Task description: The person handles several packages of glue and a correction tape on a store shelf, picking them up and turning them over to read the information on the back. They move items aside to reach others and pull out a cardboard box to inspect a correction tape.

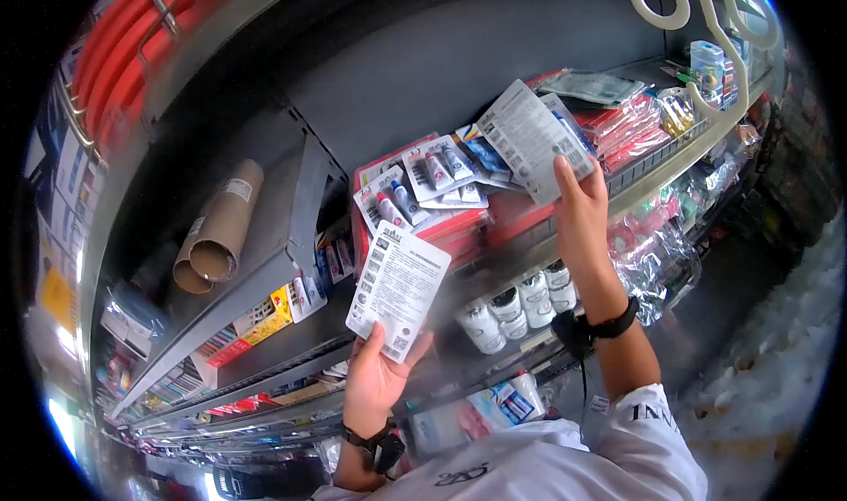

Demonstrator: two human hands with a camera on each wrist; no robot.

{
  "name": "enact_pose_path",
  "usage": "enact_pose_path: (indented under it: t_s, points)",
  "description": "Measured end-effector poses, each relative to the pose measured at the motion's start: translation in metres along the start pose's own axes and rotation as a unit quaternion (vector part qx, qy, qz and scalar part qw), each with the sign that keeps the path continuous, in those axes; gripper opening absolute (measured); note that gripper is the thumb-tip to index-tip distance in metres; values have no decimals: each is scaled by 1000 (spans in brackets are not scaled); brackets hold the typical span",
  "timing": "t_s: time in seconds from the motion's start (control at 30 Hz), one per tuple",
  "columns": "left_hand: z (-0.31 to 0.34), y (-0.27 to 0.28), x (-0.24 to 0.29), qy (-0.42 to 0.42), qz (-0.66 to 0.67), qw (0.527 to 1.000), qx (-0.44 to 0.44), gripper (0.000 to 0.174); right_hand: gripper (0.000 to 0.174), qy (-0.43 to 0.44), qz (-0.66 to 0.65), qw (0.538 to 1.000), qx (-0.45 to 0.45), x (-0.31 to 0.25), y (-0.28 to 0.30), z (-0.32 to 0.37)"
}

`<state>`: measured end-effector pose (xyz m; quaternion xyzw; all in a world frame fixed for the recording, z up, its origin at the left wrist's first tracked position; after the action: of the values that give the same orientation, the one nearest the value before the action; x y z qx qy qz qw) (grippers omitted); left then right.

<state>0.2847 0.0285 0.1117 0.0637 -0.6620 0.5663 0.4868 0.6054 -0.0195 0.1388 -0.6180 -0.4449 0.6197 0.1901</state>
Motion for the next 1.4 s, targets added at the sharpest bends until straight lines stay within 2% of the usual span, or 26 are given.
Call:
enact_pose_path:
  t_s: [0.13, 0.2, 0.33, 0.47, 0.57, 0.6, 0.67, 0.7, 0.73, 0.77, 0.8, 0.83, 0.97, 1.03, 1.1, 1.2, 1.4]
  points:
    - [15, 7, 8, -11, -10, 1000, -13, 43, 34, 67, 83, 994, -15, 0, 10, -3]
    - [21, 14, 12, -19, -19, 999, -22, 43, 33, 98, 58, 993, -11, -12, 10, 15]
    - [30, 29, 19, -46, -70, 996, -12, 45, 28, 105, -4, 993, 44, -20, 22, 34]
    - [44, 34, 25, -132, -241, 959, 66, 42, 32, 140, 159, 972, 96, -29, 37, 84]
    - [56, 43, 28, -208, -300, 927, 86, 39, 37, 158, 262, 948, 86, -28, 49, 125]
    - [59, 40, 29, -247, -254, 931, 84, 43, 37, 164, 275, 945, 71, -26, 49, 137]
    - [69, 48, 36, -308, -312, 893, 99, 34, 34, 163, 226, 960, 19, -29, 39, 160]
    - [73, 52, 38, -335, -342, 872, 102, 29, 32, 250, 268, 930, -13, -25, 46, 166]
    - [70, 63, 32, -447, -332, 826, 86, 23, 30, 336, 306, 890, -44, -22, 52, 172]
    - [67, 74, 26, -553, -322, 765, 76, 26, 26, 383, 295, 869, -107, -22, 50, 176]
    - [73, 78, 38, -601, -425, 675, 46, 30, 23, 425, 278, 843, -174, -23, 40, 183]
    - [82, 84, 49, -633, -520, 573, 15, 33, 20, 460, 257, 815, -242, -24, 31, 189]
    - [102, 102, 50, -643, -603, 465, 81, 34, 15, 494, 353, 697, -382, -34, 37, 202]
    - [104, 110, 50, -650, -602, 452, 106, 36, 15, 526, 376, 650, -399, -33, 29, 209]
    - [106, 116, 51, -648, -612, 439, 115, 36, 25, 523, 379, 643, -410, -28, 32, 214]
    - [109, 119, 50, -638, -615, 446, 127, 29, 28, 512, 395, 626, -436, -23, 22, 219]
    - [115, 127, 47, -609, -635, 456, 136, 30, 29, 549, 374, 630, -402, -11, 19, 222]
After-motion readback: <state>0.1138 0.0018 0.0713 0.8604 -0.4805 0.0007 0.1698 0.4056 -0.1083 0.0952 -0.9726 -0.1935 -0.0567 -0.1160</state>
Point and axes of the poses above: each hand's wrist, its own z-axis away from the middle knuckle, its own y-axis out of the back of the hand, x = y × z, the point moved 1 cm from there along -z, towards the middle knuckle, and after that the axes turned 13 degrees about x, right-handed, at the moved point
